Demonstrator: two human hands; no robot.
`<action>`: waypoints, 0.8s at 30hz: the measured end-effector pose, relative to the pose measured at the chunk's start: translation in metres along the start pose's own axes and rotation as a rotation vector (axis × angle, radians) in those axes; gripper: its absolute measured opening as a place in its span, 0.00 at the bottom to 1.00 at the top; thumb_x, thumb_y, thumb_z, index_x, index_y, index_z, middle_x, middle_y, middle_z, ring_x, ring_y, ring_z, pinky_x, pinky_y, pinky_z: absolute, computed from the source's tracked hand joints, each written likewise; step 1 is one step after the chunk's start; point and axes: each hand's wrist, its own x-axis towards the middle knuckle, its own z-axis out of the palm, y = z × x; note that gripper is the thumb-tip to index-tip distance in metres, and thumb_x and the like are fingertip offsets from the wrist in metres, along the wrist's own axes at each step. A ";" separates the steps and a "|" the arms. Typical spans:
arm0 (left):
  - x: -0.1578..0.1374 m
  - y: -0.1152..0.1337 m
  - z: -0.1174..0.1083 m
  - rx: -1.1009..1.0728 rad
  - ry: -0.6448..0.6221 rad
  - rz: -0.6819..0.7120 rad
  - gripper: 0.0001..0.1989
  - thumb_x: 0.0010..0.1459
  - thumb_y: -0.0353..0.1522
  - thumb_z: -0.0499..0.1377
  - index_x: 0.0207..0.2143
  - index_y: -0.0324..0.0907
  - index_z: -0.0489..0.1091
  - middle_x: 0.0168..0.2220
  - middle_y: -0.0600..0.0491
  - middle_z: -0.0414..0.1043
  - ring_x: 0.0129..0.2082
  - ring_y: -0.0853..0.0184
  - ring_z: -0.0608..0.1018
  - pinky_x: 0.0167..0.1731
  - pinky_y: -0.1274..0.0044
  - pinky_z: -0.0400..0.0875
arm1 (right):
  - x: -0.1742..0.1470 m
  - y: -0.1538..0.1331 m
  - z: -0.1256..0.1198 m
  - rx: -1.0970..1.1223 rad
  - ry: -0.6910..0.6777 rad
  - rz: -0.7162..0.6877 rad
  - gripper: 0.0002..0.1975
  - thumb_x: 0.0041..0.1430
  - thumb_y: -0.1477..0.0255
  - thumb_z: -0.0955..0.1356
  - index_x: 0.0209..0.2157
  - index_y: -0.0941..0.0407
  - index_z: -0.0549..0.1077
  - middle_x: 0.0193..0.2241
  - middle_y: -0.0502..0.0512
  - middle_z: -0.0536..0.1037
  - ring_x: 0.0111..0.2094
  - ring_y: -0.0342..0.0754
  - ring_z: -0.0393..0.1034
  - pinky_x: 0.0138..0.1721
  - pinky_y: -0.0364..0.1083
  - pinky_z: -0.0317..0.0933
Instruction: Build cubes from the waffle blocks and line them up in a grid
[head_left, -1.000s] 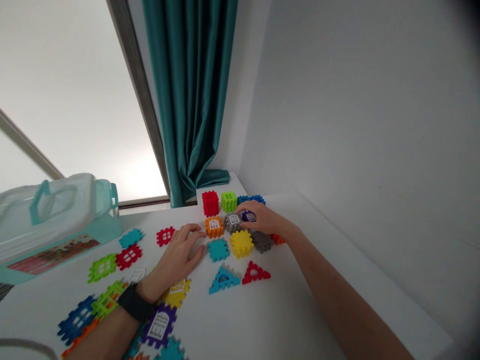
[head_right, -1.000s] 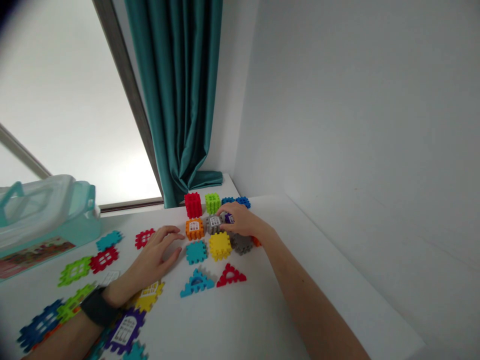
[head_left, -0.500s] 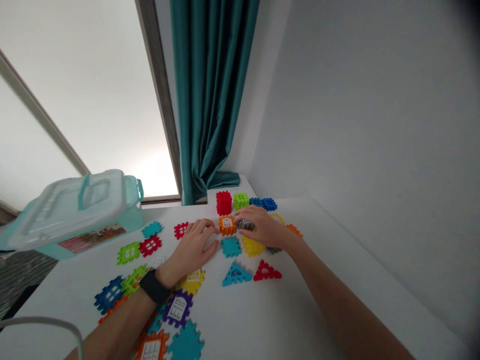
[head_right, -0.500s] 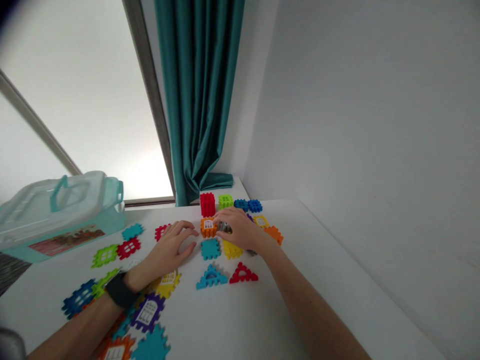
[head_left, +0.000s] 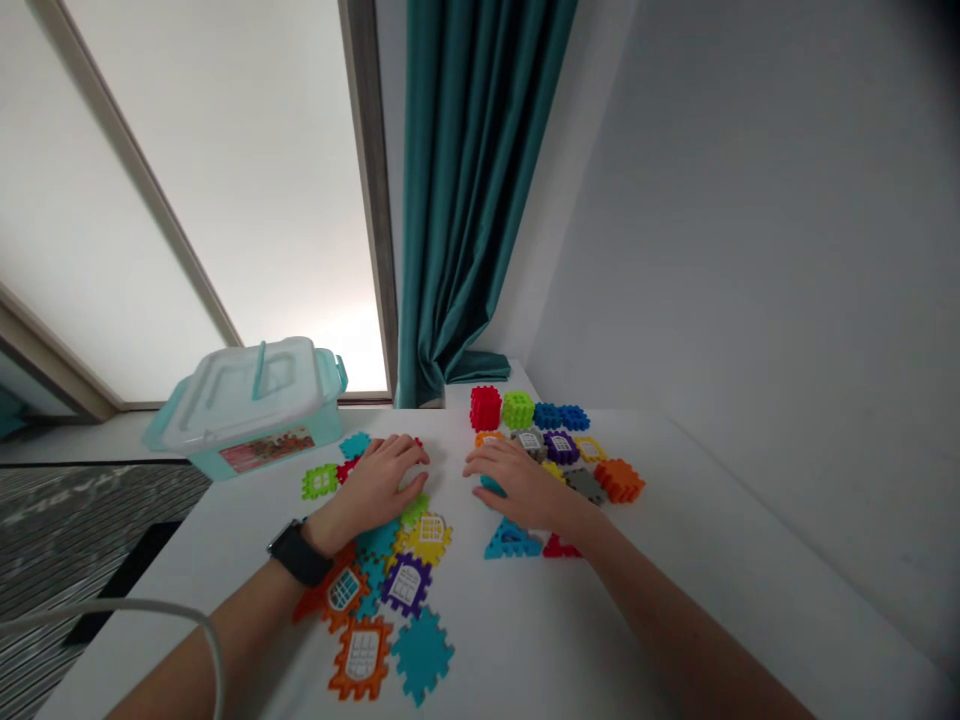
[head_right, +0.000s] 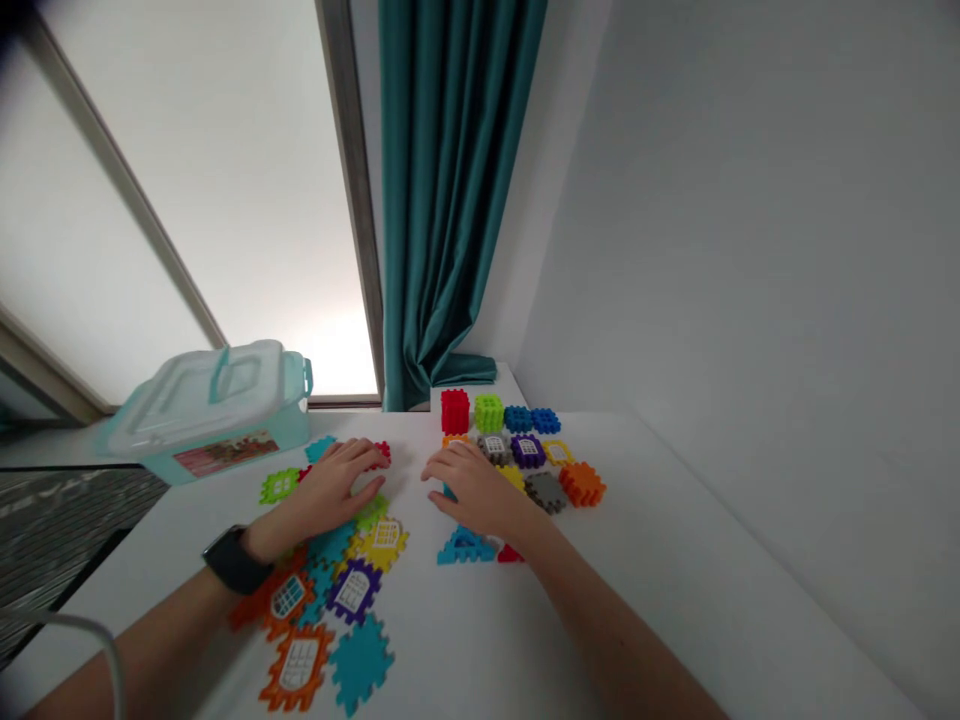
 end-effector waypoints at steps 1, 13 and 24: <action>-0.003 -0.003 -0.004 0.000 0.004 -0.006 0.09 0.64 0.33 0.54 0.43 0.44 0.72 0.45 0.48 0.73 0.46 0.57 0.74 0.47 0.64 0.65 | 0.002 -0.004 0.003 0.008 0.001 -0.007 0.09 0.64 0.74 0.67 0.45 0.54 0.75 0.48 0.59 0.78 0.52 0.54 0.70 0.60 0.58 0.57; -0.030 -0.027 -0.030 -0.067 0.061 -0.022 0.08 0.65 0.32 0.54 0.41 0.43 0.72 0.41 0.50 0.75 0.43 0.60 0.77 0.45 0.68 0.67 | 0.030 -0.054 0.032 0.018 -0.127 -0.056 0.09 0.65 0.73 0.67 0.46 0.55 0.74 0.46 0.58 0.78 0.51 0.54 0.69 0.55 0.56 0.60; -0.100 -0.056 -0.044 -0.076 0.008 -0.055 0.08 0.64 0.32 0.54 0.43 0.44 0.72 0.45 0.48 0.75 0.46 0.58 0.76 0.46 0.68 0.68 | 0.058 -0.094 0.061 0.028 -0.174 -0.120 0.11 0.63 0.73 0.69 0.47 0.54 0.73 0.46 0.57 0.77 0.52 0.54 0.68 0.56 0.55 0.59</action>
